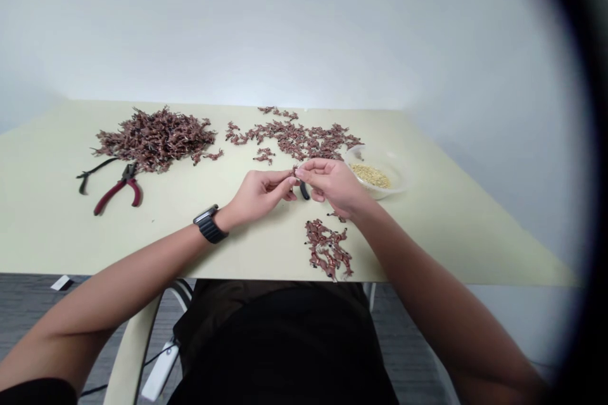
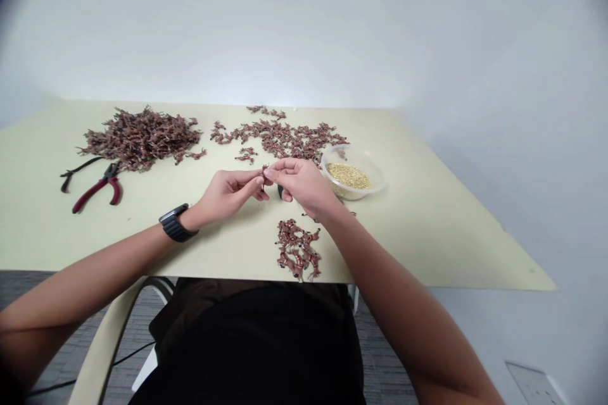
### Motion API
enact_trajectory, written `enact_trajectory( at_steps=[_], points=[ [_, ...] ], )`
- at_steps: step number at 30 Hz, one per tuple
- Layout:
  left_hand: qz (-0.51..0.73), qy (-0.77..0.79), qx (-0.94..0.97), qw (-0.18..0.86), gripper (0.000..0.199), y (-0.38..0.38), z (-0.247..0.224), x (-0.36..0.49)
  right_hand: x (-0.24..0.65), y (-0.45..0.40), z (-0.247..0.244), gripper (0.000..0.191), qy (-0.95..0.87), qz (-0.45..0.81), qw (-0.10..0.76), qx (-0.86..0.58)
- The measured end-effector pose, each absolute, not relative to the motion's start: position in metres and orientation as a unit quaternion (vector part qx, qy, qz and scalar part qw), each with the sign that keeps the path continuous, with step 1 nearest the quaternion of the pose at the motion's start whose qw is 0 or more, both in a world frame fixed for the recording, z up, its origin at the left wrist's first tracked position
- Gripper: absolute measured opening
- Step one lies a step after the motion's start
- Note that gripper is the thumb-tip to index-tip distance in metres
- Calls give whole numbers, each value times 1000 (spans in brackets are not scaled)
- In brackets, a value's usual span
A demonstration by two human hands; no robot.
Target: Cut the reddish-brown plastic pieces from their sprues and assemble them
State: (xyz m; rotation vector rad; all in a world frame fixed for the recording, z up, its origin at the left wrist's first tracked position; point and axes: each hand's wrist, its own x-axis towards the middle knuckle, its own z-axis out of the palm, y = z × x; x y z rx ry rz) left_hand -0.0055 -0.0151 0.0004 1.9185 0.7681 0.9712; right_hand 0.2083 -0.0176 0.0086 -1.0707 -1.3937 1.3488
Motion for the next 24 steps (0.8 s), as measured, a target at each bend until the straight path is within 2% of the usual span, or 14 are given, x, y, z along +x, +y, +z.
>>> enact_trajectory(
  at_steps=[6, 11, 13, 19, 24],
  points=[
    [360, 298, 675, 571, 47, -14, 5, -7, 209, -25, 15, 18, -712, 286, 450, -456],
    [357, 297, 672, 576, 46, -14, 3, -7, 208, -29, 16, 14, -770, 201, 410, -446],
    [363, 307, 686, 551, 46, -15, 4, -5, 207, -30, 16, 16, -754, 227, 415, -455],
    [383, 324, 752, 427, 40, -18, 0, -3, 202, -31, 19, 28, -645, 424, 430, -468],
    [397, 311, 844, 180, 35, -11, -10, -11, 205, -25, 20, 42, -519, 635, 408, -402]
  ],
)
